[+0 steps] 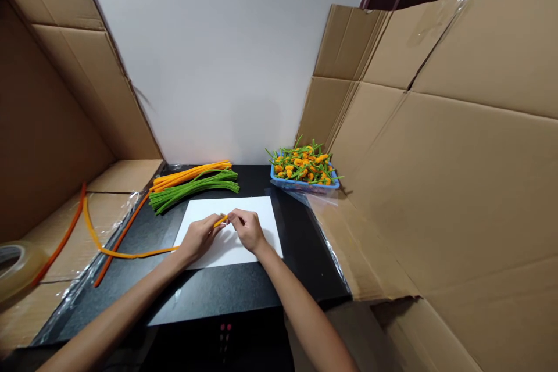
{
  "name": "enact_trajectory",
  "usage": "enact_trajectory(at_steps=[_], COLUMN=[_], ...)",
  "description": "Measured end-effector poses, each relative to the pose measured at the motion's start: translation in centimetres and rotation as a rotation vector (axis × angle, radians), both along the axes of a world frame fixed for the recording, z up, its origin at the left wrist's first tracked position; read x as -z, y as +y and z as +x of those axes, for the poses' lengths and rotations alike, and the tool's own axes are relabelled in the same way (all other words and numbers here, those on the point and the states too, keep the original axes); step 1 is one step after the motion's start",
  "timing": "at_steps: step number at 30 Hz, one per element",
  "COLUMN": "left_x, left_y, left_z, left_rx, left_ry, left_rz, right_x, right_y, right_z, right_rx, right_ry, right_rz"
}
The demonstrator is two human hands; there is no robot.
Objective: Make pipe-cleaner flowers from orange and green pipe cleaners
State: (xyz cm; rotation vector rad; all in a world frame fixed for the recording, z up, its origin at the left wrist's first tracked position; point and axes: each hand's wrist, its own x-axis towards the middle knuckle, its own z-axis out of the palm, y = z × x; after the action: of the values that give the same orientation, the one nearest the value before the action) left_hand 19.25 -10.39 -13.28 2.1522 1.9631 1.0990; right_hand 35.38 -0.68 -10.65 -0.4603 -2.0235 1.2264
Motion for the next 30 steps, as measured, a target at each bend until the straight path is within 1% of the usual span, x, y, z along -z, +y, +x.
enact_trajectory(at_steps=[2, 6, 9, 13, 16, 18, 19, 20, 22, 23, 24, 25, 27, 30], left_x=[-0.3, -1.2, -1.9, -2.2, -2.2, -2.2, -2.3, -2.4, -2.6, -2.8, -2.9, -3.0, -3.1, -3.0], left_y=[-0.1, -0.5, -0.6, -0.5, -0.2, 0.0, 0.0, 0.0, 0.0, 0.0, 0.0, -0.1, -0.1, -0.2], left_z=[-0.2, -0.4, -0.2, 0.0, -0.4, -0.9, -1.2, -1.5, -1.9, -2.1, -2.2, -2.3, -2.2, -1.9], left_rx=[0.056, 0.197, 0.219, 0.241, 0.258, 0.23, 0.208, 0.185, 0.157, 0.156, 0.16, 0.166, 0.184, 0.217], left_ry=[-0.046, -0.147, -0.229, -0.302, -0.344, -0.376, -0.394, -0.412, -0.437, -0.447, -0.458, -0.474, -0.518, -0.564], left_rz=[-0.017, -0.073, -0.086, -0.087, -0.152, -0.193, -0.199, -0.197, -0.191, -0.195, -0.205, -0.218, -0.247, -0.283], right_x=[0.0, -0.2, -0.2, -0.3, -0.5, -0.7, -0.6, -0.6, -0.3, -0.2, -0.1, -0.1, -0.3, -0.9], right_y=[0.2, 0.4, 0.6, 1.0, 1.2, 1.2, 1.1, 1.0, 0.8, 0.7, 0.7, 0.7, 0.8, 1.2], right_z=[0.1, 0.1, 0.2, 0.6, 1.2, 1.5, 1.5, 1.5, 1.3, 1.2, 1.1, 1.1, 1.1, 1.5], right_rx=[-0.013, -0.09, -0.124, -0.181, -0.283, -0.373, -0.396, -0.395, -0.338, -0.298, -0.265, -0.24, -0.185, -0.015], right_ry=[0.018, 0.044, 0.025, -0.024, -0.113, -0.252, -0.322, -0.378, -0.425, -0.421, -0.409, -0.393, -0.34, -0.231], right_rz=[-0.057, -0.163, -0.186, -0.184, -0.16, -0.089, -0.019, 0.07, 0.258, 0.322, 0.35, 0.342, 0.263, 0.118])
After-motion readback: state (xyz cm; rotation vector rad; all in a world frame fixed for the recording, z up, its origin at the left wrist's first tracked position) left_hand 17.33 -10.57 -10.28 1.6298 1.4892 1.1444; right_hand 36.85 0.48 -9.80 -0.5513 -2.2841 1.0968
